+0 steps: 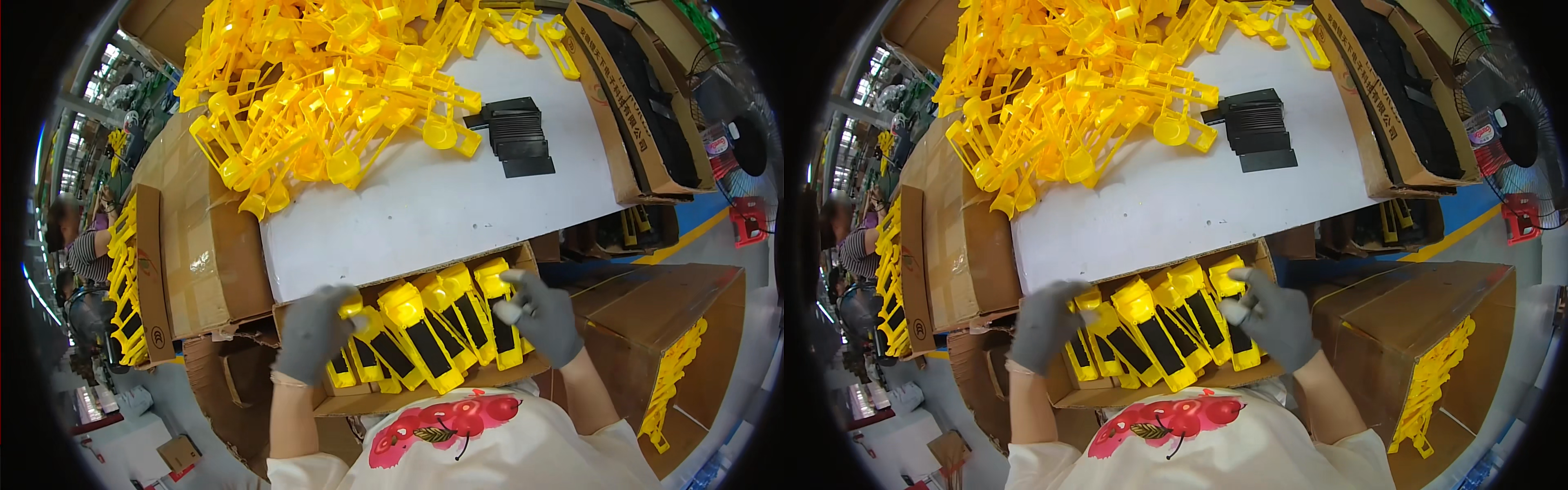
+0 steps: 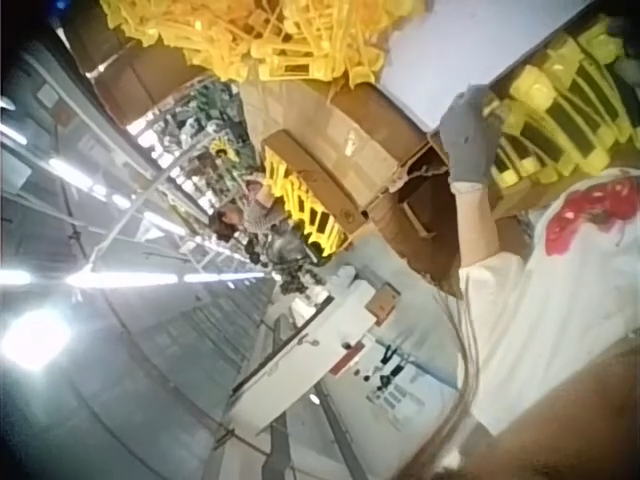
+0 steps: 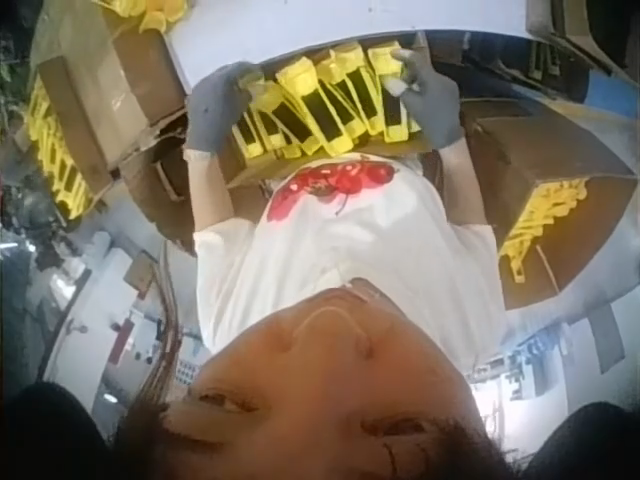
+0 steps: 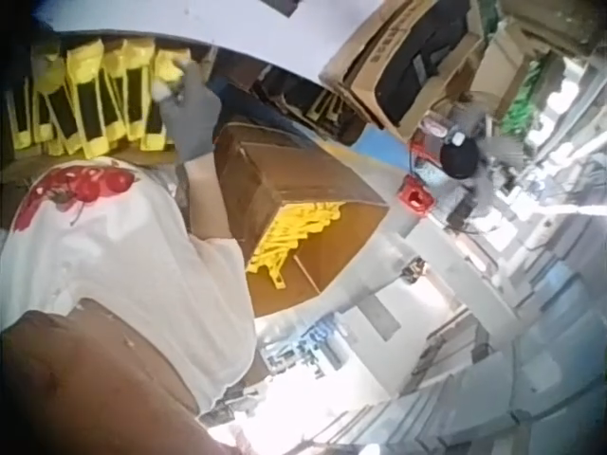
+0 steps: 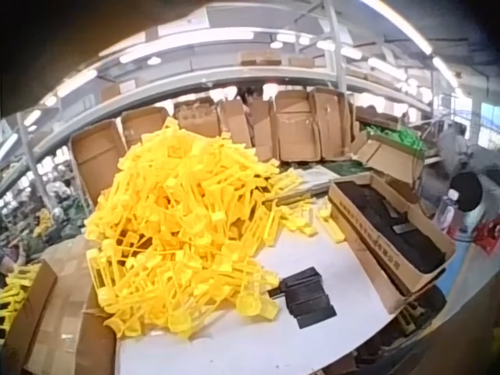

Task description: Assembling yellow plastic flashlight housings by inserting black internal components.

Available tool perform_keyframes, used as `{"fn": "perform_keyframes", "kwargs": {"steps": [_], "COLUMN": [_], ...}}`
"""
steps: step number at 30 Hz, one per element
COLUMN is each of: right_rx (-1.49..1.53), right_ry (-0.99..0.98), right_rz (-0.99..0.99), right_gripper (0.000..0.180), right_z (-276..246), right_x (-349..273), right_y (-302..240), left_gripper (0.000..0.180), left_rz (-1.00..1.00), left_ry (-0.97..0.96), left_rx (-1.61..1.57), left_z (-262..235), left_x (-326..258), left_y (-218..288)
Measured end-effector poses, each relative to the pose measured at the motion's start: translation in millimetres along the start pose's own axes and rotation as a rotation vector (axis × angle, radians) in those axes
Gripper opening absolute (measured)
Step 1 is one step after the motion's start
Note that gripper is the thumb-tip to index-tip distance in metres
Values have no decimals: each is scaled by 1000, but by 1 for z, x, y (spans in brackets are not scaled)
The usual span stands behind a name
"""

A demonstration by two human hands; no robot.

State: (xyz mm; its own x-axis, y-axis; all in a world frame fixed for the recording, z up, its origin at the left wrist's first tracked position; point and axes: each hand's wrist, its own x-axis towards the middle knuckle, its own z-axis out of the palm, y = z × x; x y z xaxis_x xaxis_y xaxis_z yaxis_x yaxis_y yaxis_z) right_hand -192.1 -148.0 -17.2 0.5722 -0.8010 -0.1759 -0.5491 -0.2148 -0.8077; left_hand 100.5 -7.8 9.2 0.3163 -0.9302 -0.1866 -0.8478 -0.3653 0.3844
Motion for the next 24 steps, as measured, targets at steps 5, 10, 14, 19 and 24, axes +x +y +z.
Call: {"fn": "perform_keyframes", "kwargs": {"steps": [5, 10, 14, 19, 24], "right_rx": [-144, -326, -550, -750, -485], "right_ry": [266, 353, 321, 261, 163], "right_rz": [-68, -96, -192, -87, -39], "right_gripper": [30, 23, 28, 32, 26], "right_z": [-24, -50, -61, -64, -63], "right_x": [63, 143, 165, 160, 132], "right_y": [20, 52, 62, 61, 42], "left_gripper": [34, 40, 17, 9, 27], "left_rz": [-124, -203, -151, -16, -322], "left_ry": [475, 694, 746, 912, 514], "left_rx": [163, 344, 53, -401, -1318], "left_z": [-24, 22, 27, 27, 14], "left_x": [110, 168, 155, 99, 31], "left_y": [-25, -35, -51, -37, 12]}}
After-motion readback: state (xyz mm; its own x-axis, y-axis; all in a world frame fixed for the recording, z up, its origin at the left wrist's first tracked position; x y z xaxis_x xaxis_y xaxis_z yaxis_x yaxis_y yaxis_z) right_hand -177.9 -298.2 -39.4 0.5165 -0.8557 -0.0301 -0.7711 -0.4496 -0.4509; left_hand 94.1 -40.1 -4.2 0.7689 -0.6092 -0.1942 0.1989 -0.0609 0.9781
